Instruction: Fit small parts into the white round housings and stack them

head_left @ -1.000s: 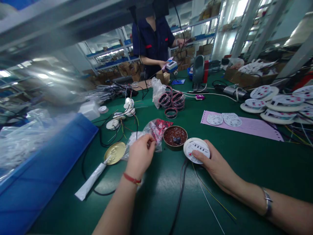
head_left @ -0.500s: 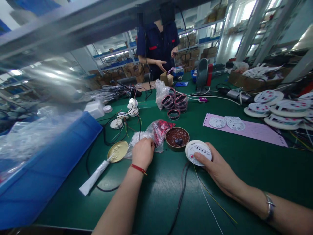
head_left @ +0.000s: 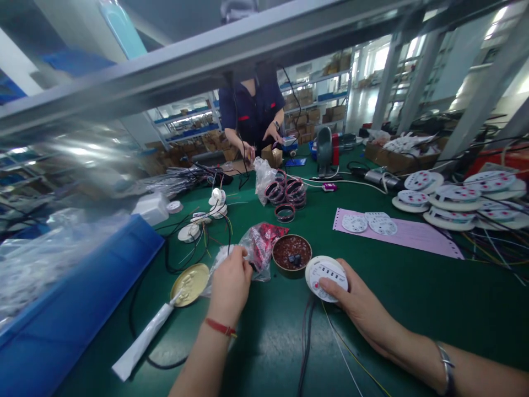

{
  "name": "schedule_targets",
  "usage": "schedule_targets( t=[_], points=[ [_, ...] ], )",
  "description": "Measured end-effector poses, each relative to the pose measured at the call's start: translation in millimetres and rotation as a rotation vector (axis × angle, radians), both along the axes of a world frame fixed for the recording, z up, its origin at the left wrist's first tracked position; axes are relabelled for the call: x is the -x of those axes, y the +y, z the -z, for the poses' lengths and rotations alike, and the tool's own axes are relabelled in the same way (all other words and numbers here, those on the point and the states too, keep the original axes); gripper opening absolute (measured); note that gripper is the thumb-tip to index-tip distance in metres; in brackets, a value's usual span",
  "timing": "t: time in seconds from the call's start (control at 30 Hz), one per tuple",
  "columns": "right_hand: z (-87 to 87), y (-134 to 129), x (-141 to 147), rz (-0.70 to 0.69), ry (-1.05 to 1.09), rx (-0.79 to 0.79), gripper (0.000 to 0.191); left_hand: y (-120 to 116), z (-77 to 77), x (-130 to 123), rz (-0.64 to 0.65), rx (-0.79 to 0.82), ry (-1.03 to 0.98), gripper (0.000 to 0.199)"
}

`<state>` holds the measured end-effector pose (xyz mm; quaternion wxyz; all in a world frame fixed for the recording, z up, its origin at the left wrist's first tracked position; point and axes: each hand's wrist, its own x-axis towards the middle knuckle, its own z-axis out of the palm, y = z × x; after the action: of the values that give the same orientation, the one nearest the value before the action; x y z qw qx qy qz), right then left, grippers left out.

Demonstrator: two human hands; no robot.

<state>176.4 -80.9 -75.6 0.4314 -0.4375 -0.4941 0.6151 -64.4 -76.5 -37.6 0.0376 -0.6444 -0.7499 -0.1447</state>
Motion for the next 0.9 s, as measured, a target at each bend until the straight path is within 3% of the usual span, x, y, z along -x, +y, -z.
schedule_targets(
  t=[0.13,0.3,0.57,0.9],
  points=[
    [-0.2,0,1,-0.001,0.006,-0.007,0.038,-5,-4.3,-12,0.191,-0.149,-0.309,0.018],
    [0.5,-1,1,-0.005,0.005,-0.007,0.037,-10,-0.1,-33,0.299,-0.133,-0.513,0.015],
    [8.5,2,2,-0.010,0.025,-0.045,0.035,-15,8.0,-47,0.366,-0.131,-0.521,0.011],
    [4.9,-1,1,-0.015,0.014,-0.047,0.037,-17,8.0,-52,0.444,-0.174,-0.548,0.014]
  ],
)
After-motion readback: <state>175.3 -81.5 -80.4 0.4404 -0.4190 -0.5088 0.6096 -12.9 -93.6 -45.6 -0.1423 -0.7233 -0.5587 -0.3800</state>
